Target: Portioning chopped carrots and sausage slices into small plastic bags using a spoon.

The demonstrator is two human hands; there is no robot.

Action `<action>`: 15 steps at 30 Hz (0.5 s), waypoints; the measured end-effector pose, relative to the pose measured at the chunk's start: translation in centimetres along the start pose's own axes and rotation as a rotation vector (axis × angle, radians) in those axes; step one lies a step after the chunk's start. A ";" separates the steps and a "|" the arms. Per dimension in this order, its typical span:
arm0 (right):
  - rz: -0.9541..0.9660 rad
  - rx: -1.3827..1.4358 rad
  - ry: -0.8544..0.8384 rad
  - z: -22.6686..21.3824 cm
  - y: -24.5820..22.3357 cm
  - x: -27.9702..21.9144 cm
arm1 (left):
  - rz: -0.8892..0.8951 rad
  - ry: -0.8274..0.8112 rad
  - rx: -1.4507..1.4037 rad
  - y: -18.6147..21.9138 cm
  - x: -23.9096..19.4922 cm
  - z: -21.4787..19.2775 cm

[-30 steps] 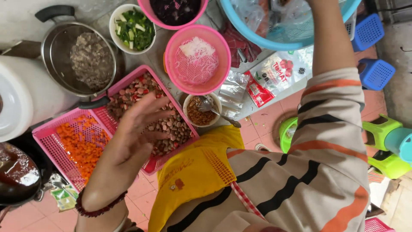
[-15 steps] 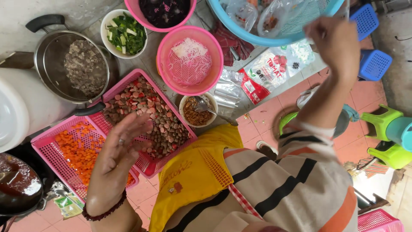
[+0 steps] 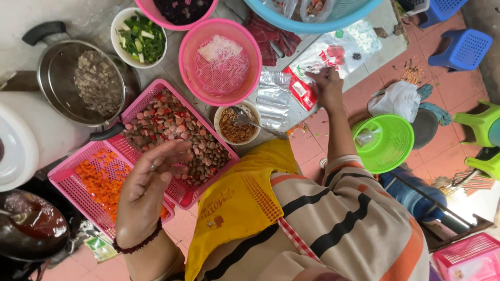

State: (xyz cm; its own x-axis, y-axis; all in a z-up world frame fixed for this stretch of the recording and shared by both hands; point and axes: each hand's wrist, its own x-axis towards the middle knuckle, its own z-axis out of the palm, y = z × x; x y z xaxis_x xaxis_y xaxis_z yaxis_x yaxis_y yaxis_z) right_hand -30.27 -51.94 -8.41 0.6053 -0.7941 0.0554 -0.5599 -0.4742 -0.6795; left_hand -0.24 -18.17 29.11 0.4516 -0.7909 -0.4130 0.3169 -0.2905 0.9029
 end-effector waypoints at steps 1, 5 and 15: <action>-0.114 -0.099 0.017 -0.5 -1.4 0.5 | -0.001 0.000 0.016 -0.1 0.1 0.2; -0.233 -0.328 0.032 0.2 0.1 1.6 | 0.006 -0.028 -0.012 -0.7 0.0 0.9; 0.037 0.455 0.316 -1.1 -6.1 0.6 | -0.015 -0.065 -0.117 -5.7 0.3 1.4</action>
State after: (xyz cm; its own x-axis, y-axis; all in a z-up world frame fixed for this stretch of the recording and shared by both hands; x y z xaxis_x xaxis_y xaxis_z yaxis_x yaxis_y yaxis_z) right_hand -27.07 -49.92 -3.42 0.3510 -0.9159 0.1949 -0.2341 -0.2874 -0.9288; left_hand -3.03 -17.49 24.04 0.3926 -0.8211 -0.4144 0.4202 -0.2406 0.8749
